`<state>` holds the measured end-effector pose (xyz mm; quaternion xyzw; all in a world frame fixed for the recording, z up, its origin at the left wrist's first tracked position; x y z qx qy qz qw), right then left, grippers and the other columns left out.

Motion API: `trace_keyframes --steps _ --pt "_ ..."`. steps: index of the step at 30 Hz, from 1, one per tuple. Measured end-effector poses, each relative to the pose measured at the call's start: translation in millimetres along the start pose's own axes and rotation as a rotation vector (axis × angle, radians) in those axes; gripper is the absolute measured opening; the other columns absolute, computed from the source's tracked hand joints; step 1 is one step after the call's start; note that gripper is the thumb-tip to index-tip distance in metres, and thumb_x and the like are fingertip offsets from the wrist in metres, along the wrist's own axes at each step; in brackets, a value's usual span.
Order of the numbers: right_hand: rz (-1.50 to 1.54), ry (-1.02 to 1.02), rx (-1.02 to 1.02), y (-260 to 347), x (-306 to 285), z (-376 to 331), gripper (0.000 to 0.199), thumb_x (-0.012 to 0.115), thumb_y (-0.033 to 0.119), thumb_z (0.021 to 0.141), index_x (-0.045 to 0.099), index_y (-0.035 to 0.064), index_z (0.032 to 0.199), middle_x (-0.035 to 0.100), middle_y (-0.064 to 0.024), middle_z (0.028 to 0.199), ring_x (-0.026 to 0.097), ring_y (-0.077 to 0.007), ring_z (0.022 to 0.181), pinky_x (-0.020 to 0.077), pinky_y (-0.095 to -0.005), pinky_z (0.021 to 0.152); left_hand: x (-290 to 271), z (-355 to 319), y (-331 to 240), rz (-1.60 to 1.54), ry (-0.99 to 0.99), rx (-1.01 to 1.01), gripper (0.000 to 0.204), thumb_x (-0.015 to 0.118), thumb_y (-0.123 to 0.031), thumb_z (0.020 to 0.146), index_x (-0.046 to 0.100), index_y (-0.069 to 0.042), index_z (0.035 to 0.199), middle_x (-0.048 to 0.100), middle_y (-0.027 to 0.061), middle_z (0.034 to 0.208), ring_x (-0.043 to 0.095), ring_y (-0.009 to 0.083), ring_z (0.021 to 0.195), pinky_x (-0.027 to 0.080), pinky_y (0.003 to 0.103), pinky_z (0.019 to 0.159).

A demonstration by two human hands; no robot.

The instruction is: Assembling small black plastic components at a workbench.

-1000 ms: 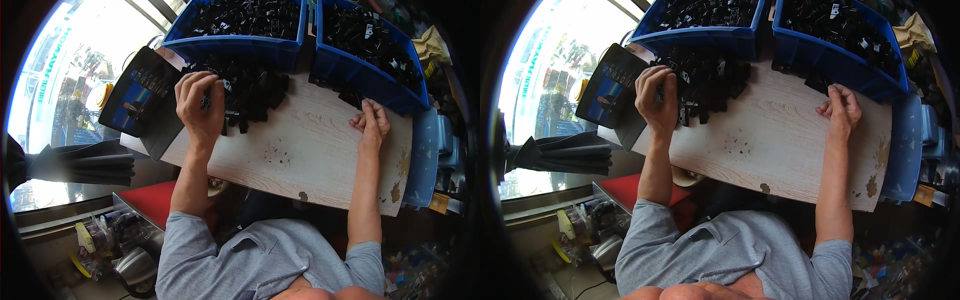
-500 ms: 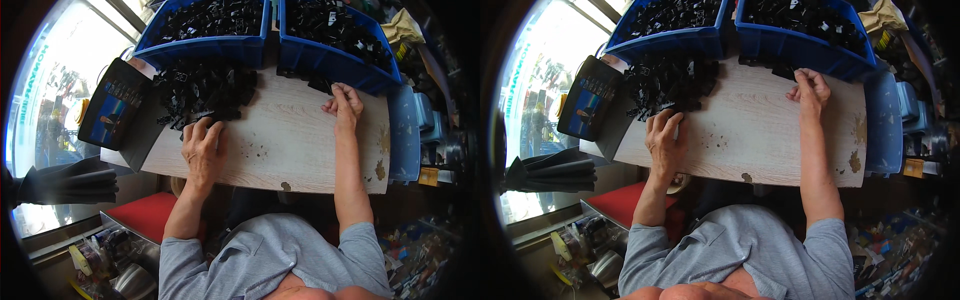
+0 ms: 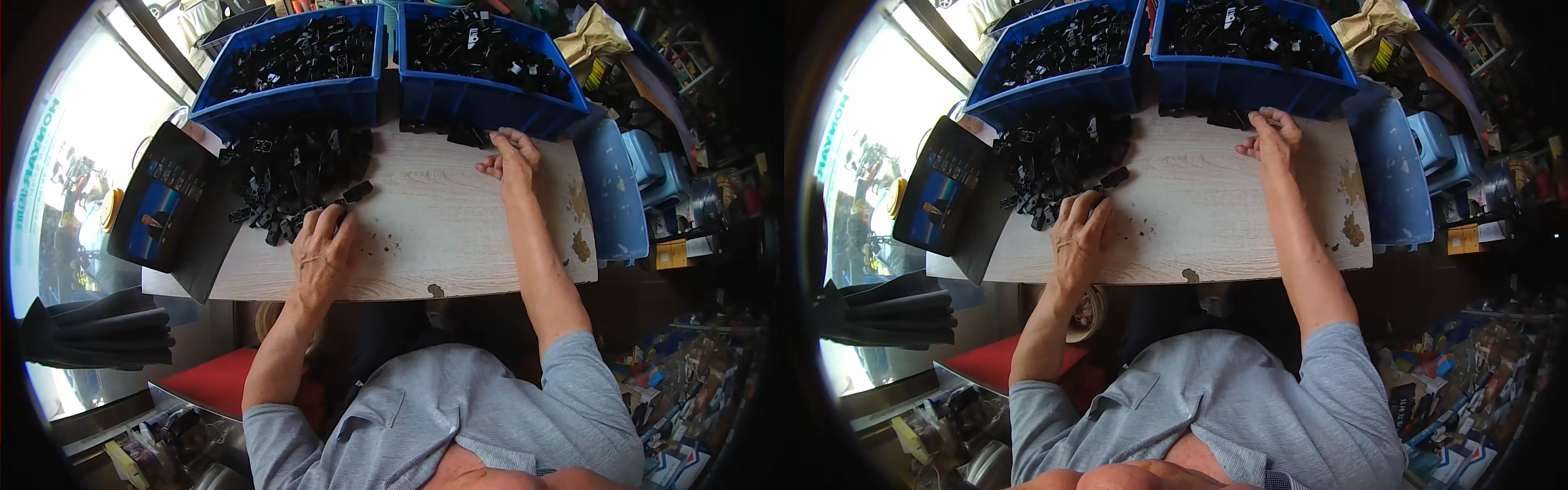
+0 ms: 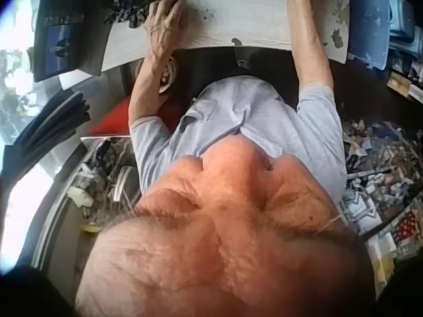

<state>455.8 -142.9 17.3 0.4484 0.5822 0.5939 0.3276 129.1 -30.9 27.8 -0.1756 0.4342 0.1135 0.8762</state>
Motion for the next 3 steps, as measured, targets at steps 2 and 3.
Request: trace_keyframes --steps 2,3 --pt "-0.092 0.038 0.108 1.4 -1.9 2.7 0.025 0.072 0.013 0.091 0.065 0.0021 0.112 0.052 -0.0013 0.058 0.058 -0.0134 0.051 0.0629 -0.0365 0.054 -0.1 0.8 -8.0 -0.079 0.049 0.049 0.045 0.073 -0.002 0.07 0.066 -0.006 0.114 0.061 0.0133 0.117 0.061 0.0333 0.105 0.055 0.04 0.085" --pt "-0.175 0.033 0.156 4.0 -2.3 5.2 0.029 0.072 0.014 0.091 0.065 0.0035 0.117 0.053 -0.0022 0.059 0.059 -0.0142 0.052 0.0623 -0.0358 0.053 -1.3 1.8 -9.7 -0.082 0.043 0.055 0.045 0.073 -0.002 0.07 0.066 -0.006 0.114 0.061 0.0133 0.117 0.061 0.0333 0.105 0.055 0.04 0.085"
Point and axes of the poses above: each hand's wrist, its own z-axis towards the middle knuckle, its own x-axis out of the palm, y = z × x, the point moved 3 cm from there along z, towards the middle knuckle
